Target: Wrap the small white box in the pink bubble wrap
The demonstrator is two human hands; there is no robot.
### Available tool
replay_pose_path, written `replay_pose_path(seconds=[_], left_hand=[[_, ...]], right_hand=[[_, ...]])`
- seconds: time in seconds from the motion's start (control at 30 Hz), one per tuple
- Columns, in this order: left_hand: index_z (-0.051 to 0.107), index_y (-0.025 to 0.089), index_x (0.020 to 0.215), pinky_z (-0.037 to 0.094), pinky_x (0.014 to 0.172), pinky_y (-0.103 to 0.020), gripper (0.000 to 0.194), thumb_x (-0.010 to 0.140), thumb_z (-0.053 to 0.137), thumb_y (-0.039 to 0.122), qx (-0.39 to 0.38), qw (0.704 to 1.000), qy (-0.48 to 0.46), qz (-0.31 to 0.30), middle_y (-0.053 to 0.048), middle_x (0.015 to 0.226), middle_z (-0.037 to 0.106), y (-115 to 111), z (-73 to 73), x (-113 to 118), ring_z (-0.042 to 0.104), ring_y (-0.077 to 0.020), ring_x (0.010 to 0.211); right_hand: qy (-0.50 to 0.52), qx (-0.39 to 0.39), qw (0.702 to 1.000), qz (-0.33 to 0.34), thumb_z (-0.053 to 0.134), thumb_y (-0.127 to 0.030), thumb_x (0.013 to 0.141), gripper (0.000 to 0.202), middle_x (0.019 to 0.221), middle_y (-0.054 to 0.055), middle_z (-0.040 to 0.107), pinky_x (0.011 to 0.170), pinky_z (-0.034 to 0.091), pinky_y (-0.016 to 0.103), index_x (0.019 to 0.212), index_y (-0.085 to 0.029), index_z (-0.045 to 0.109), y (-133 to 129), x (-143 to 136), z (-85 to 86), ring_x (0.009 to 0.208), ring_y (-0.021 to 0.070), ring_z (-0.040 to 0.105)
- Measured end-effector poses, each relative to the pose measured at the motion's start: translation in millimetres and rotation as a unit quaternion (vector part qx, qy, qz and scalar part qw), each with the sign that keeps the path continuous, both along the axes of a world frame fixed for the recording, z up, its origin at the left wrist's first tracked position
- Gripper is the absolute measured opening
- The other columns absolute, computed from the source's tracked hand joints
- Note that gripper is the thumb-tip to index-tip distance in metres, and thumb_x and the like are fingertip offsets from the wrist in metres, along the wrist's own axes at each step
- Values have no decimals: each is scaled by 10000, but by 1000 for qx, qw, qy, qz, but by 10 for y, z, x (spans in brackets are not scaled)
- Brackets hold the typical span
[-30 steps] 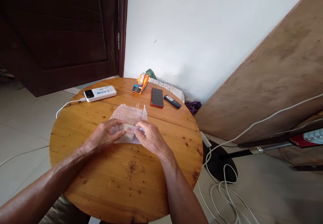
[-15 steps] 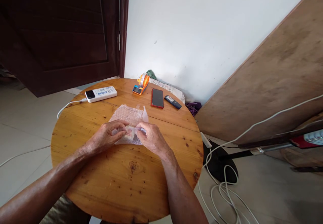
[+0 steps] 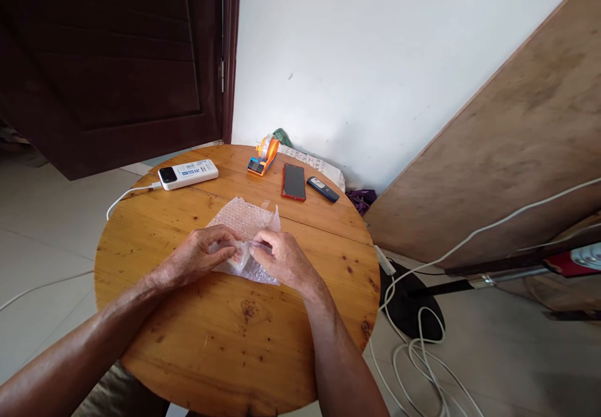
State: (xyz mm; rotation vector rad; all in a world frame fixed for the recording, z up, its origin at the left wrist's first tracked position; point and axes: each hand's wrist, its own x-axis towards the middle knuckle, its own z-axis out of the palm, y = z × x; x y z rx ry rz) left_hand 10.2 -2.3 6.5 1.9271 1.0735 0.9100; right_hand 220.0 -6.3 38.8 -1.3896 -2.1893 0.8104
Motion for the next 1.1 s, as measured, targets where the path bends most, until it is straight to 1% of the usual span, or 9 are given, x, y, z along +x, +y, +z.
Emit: replay_pose_path(seconds=[0.17, 0.33, 0.5, 0.8, 0.93, 1.1], left_hand=[[691, 186, 775, 487, 817, -283, 121, 847, 593, 189, 3, 1000, -5, 0, -29, 938, 722, 3, -15, 7, 650, -161, 866], [685, 187, 777, 477, 808, -277, 111, 840, 594, 190, -5, 1000, -11, -2, -24, 923, 717, 11, -37, 11, 642, -161, 865], [670, 187, 770, 466, 783, -271, 103, 835, 591, 183, 1, 1000, -15, -7, -15, 880, 701, 11, -27, 2, 625, -154, 835], [670, 187, 771, 448, 757, -254, 86, 837, 614, 184, 7, 1000, -17, -7, -1, 836, 677, 18, -41, -4, 606, -137, 801], [673, 184, 780, 446, 754, -257, 78, 837, 619, 188, 4, 1000, -11, -6, -3, 834, 677, 18, -35, -5, 603, -139, 798], [669, 179, 766, 442, 744, -260, 92, 838, 616, 200, -5, 1000, -7, 1, -7, 816, 668, 10, -7, -2, 597, -143, 789]], right_hand=[[6, 1, 1000, -11, 540, -215, 834, 123, 641, -37, 519, 572, 317, 235, 717, -185, 566, 30, -2, -56, 597, 106, 455], [15, 2, 1000, -23, 541, -209, 826, 131, 628, -38, 507, 557, 313, 230, 698, -185, 559, 31, 16, -56, 577, 102, 434], [18, 10, 1000, -17, 541, -193, 827, 134, 631, -36, 511, 556, 313, 231, 695, -185, 563, 28, 23, -44, 579, 101, 430], [5, 30, 1000, -8, 526, -160, 844, 128, 638, -37, 542, 571, 338, 228, 734, -183, 589, 39, 16, -92, 579, 98, 467], [10, 48, 999, -7, 520, -127, 837, 124, 641, -36, 578, 572, 363, 224, 776, -192, 606, 45, 25, -98, 575, 100, 494], [-15, 81, 996, -29, 533, -110, 831, 129, 649, -32, 607, 571, 382, 237, 827, -202, 623, 58, 34, -128, 577, 113, 530]])
